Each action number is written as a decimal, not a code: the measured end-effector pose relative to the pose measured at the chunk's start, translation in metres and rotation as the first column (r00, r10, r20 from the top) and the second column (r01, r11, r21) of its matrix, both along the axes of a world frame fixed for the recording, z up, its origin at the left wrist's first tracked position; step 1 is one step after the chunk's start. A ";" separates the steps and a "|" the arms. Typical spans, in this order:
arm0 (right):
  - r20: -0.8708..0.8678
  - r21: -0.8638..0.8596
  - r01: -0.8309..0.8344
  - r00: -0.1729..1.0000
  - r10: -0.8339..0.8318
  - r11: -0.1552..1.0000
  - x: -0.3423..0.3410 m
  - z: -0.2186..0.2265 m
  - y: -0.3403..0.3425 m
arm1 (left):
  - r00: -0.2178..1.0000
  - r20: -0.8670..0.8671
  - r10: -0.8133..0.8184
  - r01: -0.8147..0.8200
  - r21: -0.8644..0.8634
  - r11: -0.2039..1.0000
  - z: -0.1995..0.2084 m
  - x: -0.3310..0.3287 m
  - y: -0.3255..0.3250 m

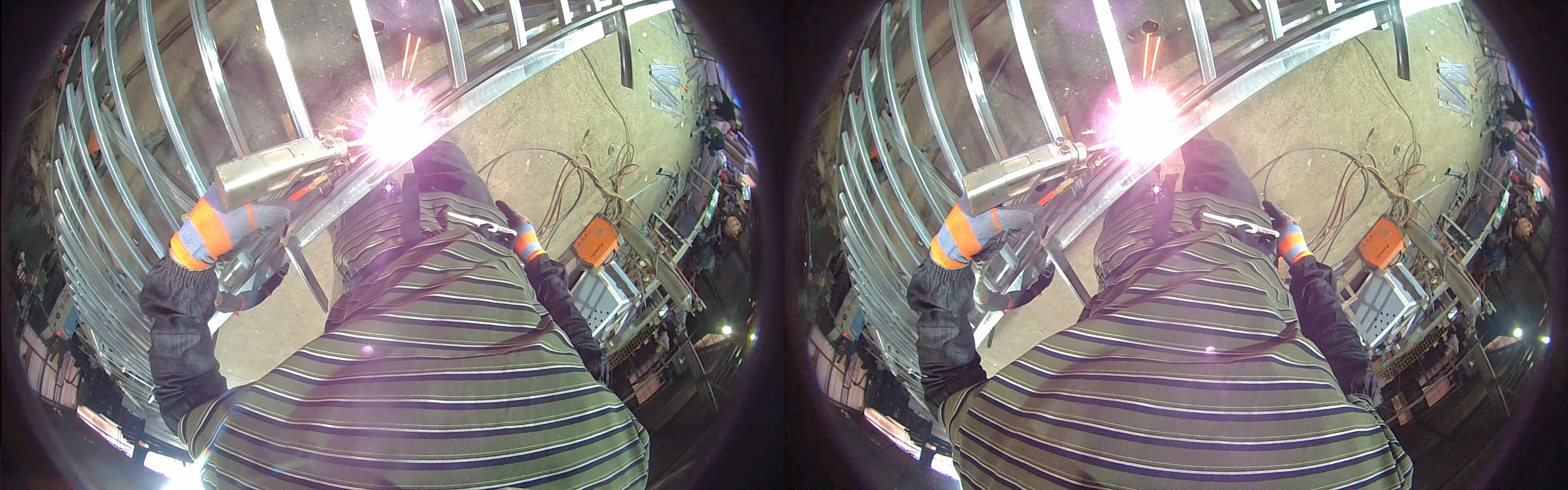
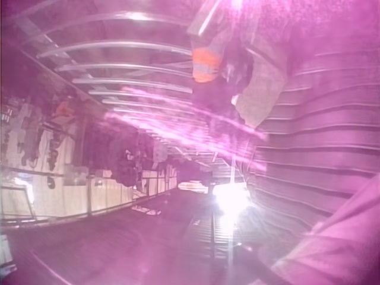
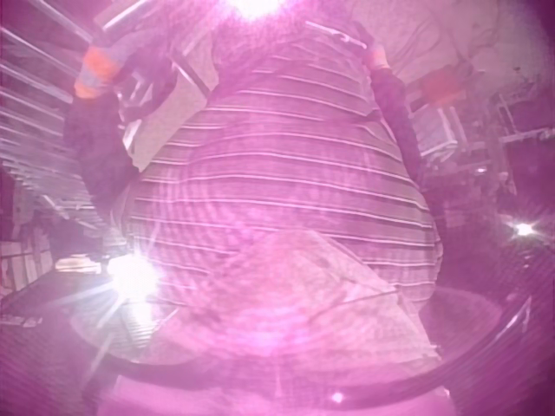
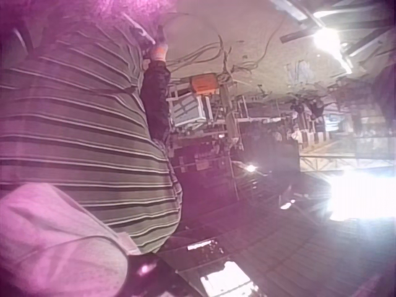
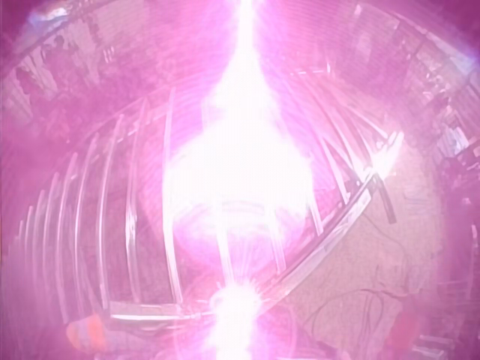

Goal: The person welds a large metal frame using a welding torch, creating bright sparks and arcs. They reposition the frame and continue welding different joints, then briefly inspect the work before moving the frame.

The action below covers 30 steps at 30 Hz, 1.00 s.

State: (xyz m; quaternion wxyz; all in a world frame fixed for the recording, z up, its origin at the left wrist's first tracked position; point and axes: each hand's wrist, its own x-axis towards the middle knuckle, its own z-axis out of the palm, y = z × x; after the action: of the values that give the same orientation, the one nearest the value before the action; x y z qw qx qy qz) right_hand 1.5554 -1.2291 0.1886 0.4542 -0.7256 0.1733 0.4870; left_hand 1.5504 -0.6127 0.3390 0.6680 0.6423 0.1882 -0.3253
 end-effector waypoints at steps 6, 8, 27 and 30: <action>0.055 -0.006 -0.112 0.992 0.112 0.994 -0.001 -0.001 -0.003 | 0.994 -0.100 -0.049 0.055 0.064 0.996 0.011 0.004 -0.002; 0.071 0.025 -0.084 0.994 0.082 0.996 -0.001 -0.003 -0.003 | 0.995 -0.093 -0.022 0.026 0.045 0.999 0.013 0.006 -0.004; -0.001 0.138 -0.230 0.973 0.232 0.963 0.068 -0.050 -0.051 | 0.966 -0.165 0.200 -0.153 0.260 0.953 0.036 -0.143 -0.029; 0.099 -0.053 -0.648 0.754 0.650 0.760 0.111 -0.053 -0.046 | 0.917 -0.051 0.395 -0.363 0.305 0.881 0.069 -0.175 -0.087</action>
State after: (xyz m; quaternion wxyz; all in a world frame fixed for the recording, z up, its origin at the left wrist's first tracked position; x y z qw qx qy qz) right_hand 1.6667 -1.2750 0.1357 0.2606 -0.7700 -0.1107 0.5717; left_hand 1.3751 -0.7001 0.4082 0.6060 0.6643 0.3929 -0.1927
